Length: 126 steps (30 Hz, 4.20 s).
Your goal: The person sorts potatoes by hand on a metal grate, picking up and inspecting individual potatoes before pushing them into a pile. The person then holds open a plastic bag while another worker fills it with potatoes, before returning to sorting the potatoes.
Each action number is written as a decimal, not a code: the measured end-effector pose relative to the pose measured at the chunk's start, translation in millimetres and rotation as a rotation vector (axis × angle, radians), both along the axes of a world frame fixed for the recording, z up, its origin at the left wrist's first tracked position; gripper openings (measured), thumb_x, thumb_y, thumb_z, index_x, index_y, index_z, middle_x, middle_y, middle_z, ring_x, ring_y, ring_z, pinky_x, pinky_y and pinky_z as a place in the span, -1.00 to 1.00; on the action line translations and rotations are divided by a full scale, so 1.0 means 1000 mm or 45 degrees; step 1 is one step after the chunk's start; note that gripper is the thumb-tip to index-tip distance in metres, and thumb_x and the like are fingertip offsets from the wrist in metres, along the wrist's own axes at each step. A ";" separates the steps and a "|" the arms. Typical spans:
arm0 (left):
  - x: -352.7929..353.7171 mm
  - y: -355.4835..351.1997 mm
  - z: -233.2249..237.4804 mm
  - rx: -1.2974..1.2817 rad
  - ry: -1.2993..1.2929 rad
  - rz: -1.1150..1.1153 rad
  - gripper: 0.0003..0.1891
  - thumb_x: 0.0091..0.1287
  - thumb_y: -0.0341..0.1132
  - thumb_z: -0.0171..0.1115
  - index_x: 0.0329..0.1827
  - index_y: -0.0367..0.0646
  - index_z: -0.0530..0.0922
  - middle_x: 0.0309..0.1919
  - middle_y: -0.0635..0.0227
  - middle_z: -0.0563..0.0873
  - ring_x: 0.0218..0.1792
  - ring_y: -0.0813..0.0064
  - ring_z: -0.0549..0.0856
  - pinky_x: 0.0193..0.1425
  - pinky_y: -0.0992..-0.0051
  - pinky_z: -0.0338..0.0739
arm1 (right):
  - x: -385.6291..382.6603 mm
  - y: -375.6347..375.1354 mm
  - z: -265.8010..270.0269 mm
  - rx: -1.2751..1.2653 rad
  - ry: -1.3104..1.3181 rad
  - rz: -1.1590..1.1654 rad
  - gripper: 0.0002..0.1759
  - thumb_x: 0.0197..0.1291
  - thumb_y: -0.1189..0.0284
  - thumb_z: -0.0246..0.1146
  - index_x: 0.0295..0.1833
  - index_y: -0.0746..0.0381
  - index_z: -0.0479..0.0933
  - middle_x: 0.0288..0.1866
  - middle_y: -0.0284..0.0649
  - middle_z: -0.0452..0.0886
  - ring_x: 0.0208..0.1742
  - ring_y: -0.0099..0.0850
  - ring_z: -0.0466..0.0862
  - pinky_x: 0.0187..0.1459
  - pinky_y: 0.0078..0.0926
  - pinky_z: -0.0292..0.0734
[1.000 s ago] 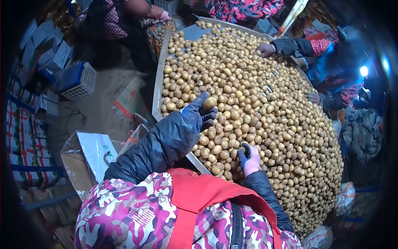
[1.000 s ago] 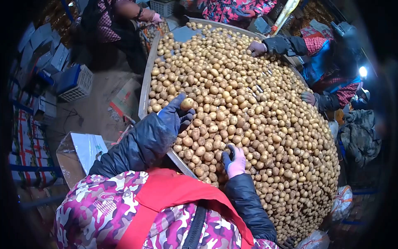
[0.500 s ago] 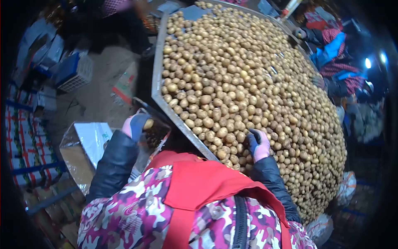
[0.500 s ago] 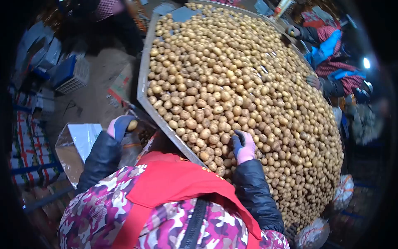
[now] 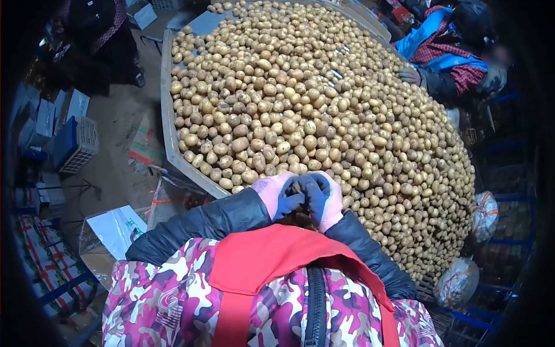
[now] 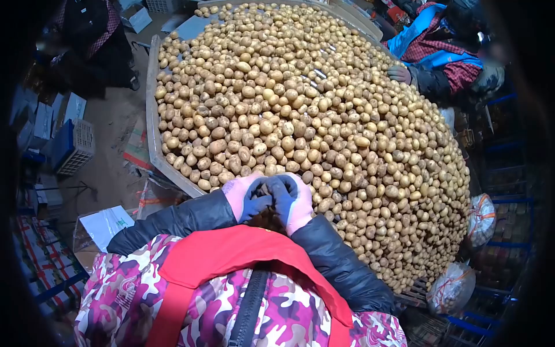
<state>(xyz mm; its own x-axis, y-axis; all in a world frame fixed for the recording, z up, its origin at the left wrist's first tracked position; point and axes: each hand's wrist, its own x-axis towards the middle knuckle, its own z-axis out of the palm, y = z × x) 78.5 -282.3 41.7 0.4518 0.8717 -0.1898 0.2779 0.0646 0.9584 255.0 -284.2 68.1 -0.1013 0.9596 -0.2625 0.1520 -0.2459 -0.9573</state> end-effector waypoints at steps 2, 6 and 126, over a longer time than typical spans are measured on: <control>0.006 -0.003 -0.013 0.001 -0.151 -0.055 -0.69 0.51 -0.17 0.36 0.03 -0.26 0.59 -0.27 0.34 0.71 -0.28 0.59 0.61 -0.18 0.46 0.56 | 0.008 -0.003 -0.004 -0.158 0.083 -0.048 -0.84 0.45 0.44 0.23 -0.15 0.31 0.64 -0.23 -0.33 0.68 -0.21 -0.57 0.62 -0.15 -0.53 0.58; 0.002 0.006 0.011 -0.182 -0.050 -0.168 -0.69 0.51 -0.14 0.36 0.01 -0.24 0.62 -0.25 0.32 0.74 -0.26 0.56 0.66 -0.13 0.45 0.59 | 0.018 -0.001 -0.013 -0.255 0.068 -0.039 -0.81 0.45 0.41 0.21 -0.14 0.32 0.62 -0.23 -0.31 0.68 -0.20 -0.54 0.62 -0.15 -0.48 0.57; -0.121 0.039 -0.037 0.874 0.950 0.460 -0.42 0.25 -0.16 0.46 0.34 -0.11 0.59 0.29 0.00 0.61 0.31 -0.11 0.56 0.44 -0.01 0.42 | 0.089 0.003 -0.060 0.639 -1.415 0.477 -0.38 0.33 0.04 0.29 0.47 -0.08 0.49 0.51 -0.01 0.43 0.53 0.06 0.38 0.53 0.38 0.08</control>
<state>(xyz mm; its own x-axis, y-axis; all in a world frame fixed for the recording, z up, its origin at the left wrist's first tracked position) -42.9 -243.0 4.6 0.1188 0.9555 0.2701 0.8799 -0.2273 0.4172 343.7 -281.2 8.0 -0.3463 0.9381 0.0020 0.9092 0.3361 -0.2456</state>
